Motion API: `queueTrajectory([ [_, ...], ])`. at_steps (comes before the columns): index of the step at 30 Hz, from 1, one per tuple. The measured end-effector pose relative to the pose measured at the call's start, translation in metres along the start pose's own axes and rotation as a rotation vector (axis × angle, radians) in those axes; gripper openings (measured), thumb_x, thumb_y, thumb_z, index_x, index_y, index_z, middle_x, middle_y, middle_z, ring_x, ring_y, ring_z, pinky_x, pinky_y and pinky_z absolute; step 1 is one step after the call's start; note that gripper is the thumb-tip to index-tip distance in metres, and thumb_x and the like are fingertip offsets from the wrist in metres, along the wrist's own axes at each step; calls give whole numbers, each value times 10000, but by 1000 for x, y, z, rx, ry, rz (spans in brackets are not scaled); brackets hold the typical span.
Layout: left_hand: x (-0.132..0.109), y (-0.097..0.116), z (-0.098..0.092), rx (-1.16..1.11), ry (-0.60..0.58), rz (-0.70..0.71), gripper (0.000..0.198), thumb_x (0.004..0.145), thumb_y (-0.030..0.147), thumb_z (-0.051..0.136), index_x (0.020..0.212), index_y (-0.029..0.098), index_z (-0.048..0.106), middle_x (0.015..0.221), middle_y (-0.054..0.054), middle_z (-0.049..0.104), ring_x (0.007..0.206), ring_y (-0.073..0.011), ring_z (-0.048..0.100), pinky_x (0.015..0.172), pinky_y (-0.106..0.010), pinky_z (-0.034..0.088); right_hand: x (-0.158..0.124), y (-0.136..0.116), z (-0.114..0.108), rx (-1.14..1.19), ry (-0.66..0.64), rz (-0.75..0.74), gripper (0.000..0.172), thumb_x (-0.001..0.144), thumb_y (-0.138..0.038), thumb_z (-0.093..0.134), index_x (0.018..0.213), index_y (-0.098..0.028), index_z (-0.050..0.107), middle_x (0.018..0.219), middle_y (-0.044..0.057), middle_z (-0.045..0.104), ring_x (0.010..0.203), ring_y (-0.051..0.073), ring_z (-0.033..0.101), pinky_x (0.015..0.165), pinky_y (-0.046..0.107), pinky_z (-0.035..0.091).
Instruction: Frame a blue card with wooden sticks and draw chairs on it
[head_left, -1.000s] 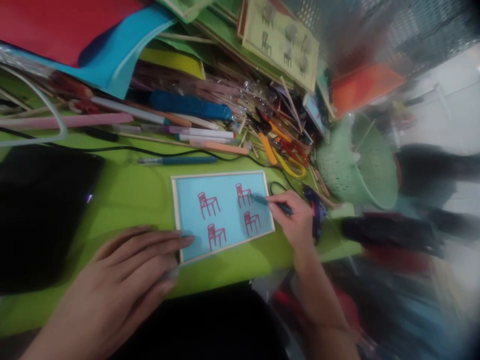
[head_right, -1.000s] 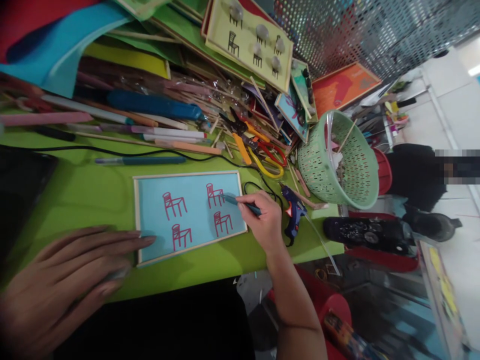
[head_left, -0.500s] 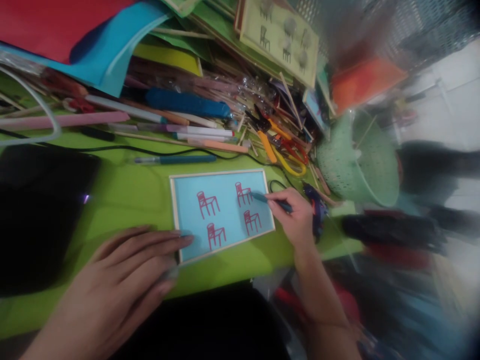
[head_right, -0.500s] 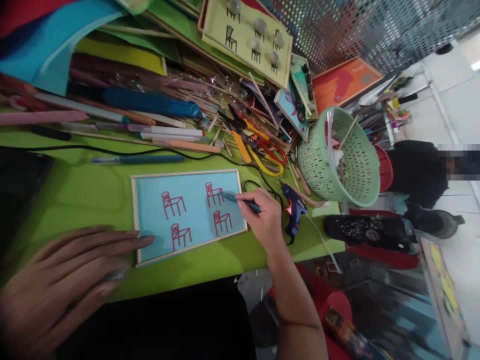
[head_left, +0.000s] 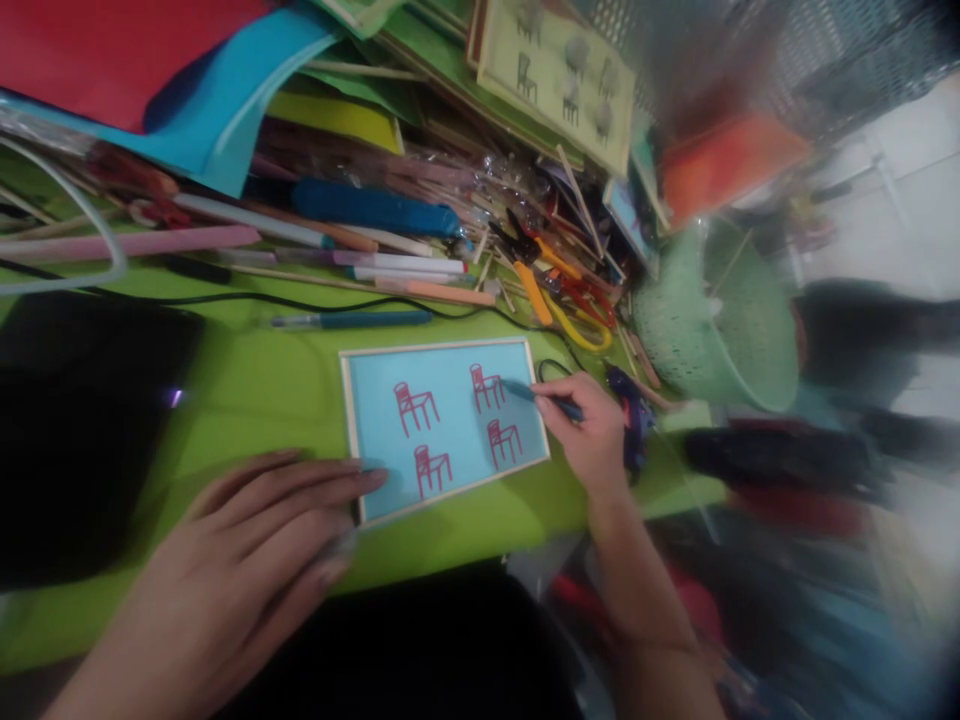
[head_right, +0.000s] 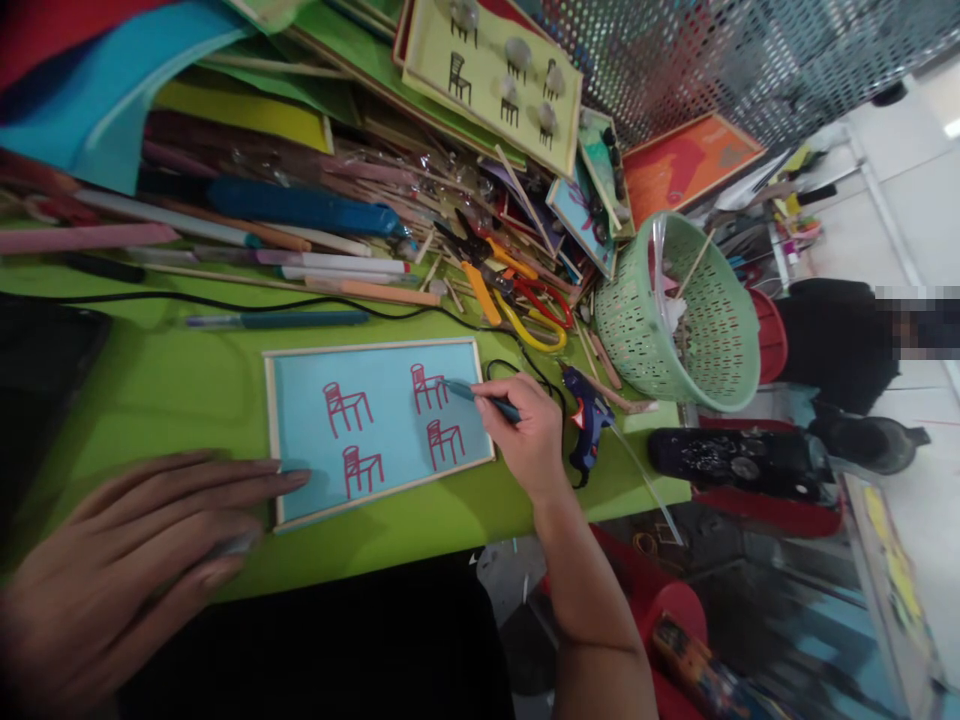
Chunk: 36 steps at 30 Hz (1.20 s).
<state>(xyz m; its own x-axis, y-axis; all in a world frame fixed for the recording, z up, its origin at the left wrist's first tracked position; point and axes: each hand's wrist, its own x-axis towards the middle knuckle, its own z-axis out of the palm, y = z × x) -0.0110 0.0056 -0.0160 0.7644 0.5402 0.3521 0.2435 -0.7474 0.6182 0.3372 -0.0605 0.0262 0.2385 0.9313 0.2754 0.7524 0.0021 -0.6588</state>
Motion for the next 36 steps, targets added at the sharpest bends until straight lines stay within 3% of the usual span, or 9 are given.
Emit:
queueTrajectory([
  [36,0,1,1,2,5,-21,187,1009,246,515,1099,317,663,1342,29,772,1246,-218,681,1140,-439,411,-3,0,3,4,-43,1,111,982,-217,701,1038,-262,786,947,15,760,865,181,706,775,337,572],
])
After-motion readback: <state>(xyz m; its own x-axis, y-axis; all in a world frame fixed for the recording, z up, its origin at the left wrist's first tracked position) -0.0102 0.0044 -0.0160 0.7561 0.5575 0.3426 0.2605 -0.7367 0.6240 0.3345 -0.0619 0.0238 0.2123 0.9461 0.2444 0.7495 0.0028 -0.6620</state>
